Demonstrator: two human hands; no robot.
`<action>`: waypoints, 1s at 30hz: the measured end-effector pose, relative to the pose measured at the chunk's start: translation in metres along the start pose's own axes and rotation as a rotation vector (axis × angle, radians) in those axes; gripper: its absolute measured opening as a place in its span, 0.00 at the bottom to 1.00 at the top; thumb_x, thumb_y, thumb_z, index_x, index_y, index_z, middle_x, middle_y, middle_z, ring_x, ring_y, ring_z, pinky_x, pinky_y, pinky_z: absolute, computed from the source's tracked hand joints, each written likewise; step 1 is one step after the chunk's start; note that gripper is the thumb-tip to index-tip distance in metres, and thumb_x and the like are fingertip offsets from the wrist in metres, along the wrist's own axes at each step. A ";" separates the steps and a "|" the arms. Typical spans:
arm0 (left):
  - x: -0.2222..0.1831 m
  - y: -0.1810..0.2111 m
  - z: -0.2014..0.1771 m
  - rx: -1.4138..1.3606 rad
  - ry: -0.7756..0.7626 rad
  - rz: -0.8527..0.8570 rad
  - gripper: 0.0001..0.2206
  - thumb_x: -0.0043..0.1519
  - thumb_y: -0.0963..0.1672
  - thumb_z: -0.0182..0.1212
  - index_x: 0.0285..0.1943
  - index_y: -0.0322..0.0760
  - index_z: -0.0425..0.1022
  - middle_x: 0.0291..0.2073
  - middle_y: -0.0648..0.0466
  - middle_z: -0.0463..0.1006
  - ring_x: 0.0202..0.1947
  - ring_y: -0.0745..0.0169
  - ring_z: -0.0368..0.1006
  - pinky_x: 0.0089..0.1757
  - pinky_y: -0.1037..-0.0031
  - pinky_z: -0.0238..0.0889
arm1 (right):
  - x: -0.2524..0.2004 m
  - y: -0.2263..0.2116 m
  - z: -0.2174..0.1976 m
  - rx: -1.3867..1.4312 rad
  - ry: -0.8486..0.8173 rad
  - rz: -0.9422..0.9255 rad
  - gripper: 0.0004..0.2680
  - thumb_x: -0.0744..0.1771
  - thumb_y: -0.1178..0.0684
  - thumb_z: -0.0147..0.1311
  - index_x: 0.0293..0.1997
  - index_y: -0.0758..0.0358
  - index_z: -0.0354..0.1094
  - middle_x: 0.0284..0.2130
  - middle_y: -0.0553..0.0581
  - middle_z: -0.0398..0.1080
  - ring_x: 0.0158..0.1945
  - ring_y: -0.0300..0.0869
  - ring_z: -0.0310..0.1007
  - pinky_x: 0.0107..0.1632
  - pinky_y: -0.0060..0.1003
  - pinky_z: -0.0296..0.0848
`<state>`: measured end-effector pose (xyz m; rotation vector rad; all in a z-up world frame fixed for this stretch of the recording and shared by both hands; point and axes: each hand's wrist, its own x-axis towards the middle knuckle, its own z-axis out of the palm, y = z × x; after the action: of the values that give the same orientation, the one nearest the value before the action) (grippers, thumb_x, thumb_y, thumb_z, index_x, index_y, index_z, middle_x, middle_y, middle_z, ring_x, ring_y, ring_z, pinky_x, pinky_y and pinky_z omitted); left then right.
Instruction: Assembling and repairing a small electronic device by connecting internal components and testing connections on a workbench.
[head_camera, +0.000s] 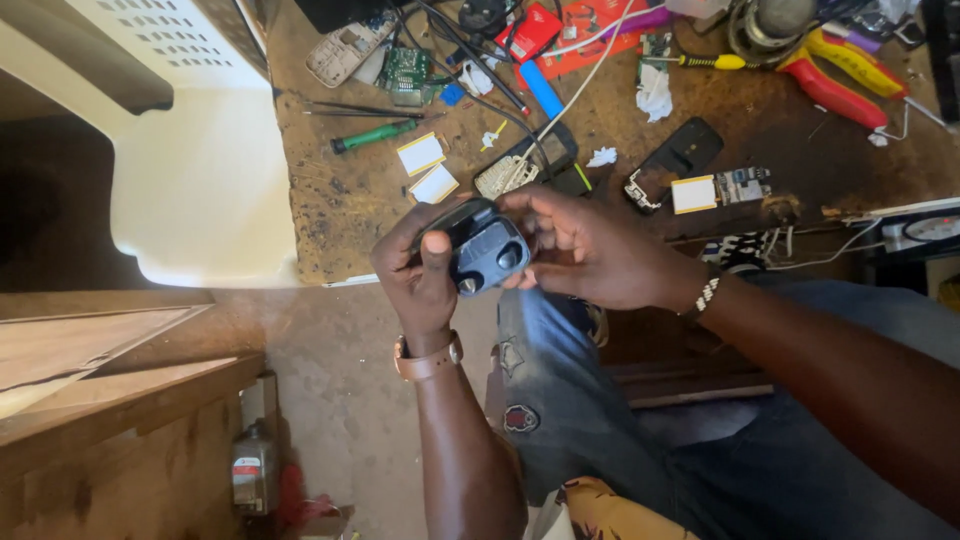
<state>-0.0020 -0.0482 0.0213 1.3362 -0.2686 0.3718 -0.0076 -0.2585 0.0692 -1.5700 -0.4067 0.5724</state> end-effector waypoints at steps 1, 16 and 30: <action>0.001 0.002 0.000 0.025 0.002 0.015 0.27 0.69 0.58 0.58 0.47 0.29 0.84 0.35 0.42 0.85 0.39 0.63 0.77 0.43 0.67 0.73 | -0.002 -0.002 0.001 0.040 -0.019 0.028 0.25 0.66 0.69 0.52 0.73 0.70 0.53 0.47 0.65 0.73 0.49 0.50 0.82 0.53 0.46 0.84; 0.002 -0.006 0.002 -0.197 -0.141 -0.004 0.54 0.55 0.74 0.46 0.62 0.24 0.78 0.57 0.36 0.80 0.63 0.43 0.74 0.63 0.58 0.65 | 0.000 -0.018 0.003 -0.012 -0.046 -0.058 0.30 0.69 0.67 0.49 0.81 0.63 0.37 0.46 0.75 0.72 0.47 0.58 0.85 0.49 0.50 0.86; -0.004 0.005 0.002 -0.401 -0.216 -0.203 0.48 0.54 0.73 0.52 0.55 0.29 0.72 0.49 0.44 0.81 0.46 0.54 0.81 0.49 0.64 0.79 | -0.004 -0.029 0.014 -0.580 0.131 0.063 0.33 0.68 0.46 0.60 0.80 0.55 0.41 0.46 0.56 0.75 0.48 0.42 0.78 0.34 0.36 0.81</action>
<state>-0.0079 -0.0500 0.0243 0.9951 -0.3625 -0.0020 -0.0170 -0.2470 0.0981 -2.1691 -0.4480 0.4127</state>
